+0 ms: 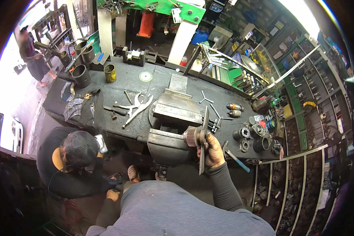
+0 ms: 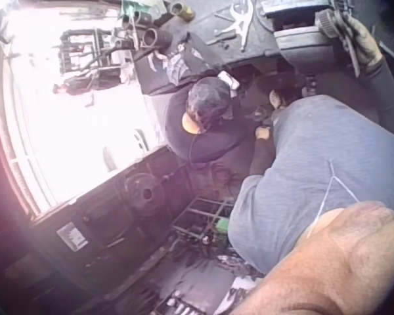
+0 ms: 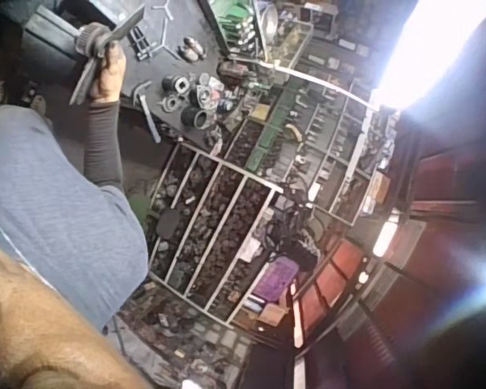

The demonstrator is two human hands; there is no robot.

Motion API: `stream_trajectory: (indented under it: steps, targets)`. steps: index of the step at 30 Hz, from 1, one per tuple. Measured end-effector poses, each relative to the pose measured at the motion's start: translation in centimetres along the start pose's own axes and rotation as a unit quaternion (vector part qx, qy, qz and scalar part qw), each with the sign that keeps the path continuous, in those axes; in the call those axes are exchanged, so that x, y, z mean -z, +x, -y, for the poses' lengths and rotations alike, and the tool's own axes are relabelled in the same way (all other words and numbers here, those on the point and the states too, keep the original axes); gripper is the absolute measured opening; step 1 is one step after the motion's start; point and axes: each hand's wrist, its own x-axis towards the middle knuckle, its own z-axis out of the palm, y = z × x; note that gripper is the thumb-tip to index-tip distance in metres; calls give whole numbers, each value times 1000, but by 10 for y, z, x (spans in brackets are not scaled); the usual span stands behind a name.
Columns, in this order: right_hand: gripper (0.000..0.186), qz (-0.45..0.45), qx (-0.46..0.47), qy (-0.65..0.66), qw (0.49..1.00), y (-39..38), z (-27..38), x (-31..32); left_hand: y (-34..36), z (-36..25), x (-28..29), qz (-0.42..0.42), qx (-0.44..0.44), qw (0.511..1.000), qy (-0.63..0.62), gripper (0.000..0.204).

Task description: The person uses a hammer and metal bar to press a cylindrical component into a metal block clamped in a vise. They then remove the component, inspect it, and place it on the workbench. A coworker assists by holding the block steady during the pressing operation.

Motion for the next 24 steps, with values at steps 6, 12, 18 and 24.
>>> stream_trajectory:
  steps: [6,12,18,24]
  targets:
    - [60,6,18,-26,999,0,-1,-3,-2,-10,12,26,2,1000,5,57]
    - [62,-7,15,-16,1000,1,-4,2,14,-3,15,27,-20,999,18,64]
    - [64,-18,18,-26,999,-1,-3,0,20,-3,17,45,-14,999,5,62]
    - [67,-25,16,-32,999,-2,-2,-4,11,-11,26,45,-15,999,6,59]
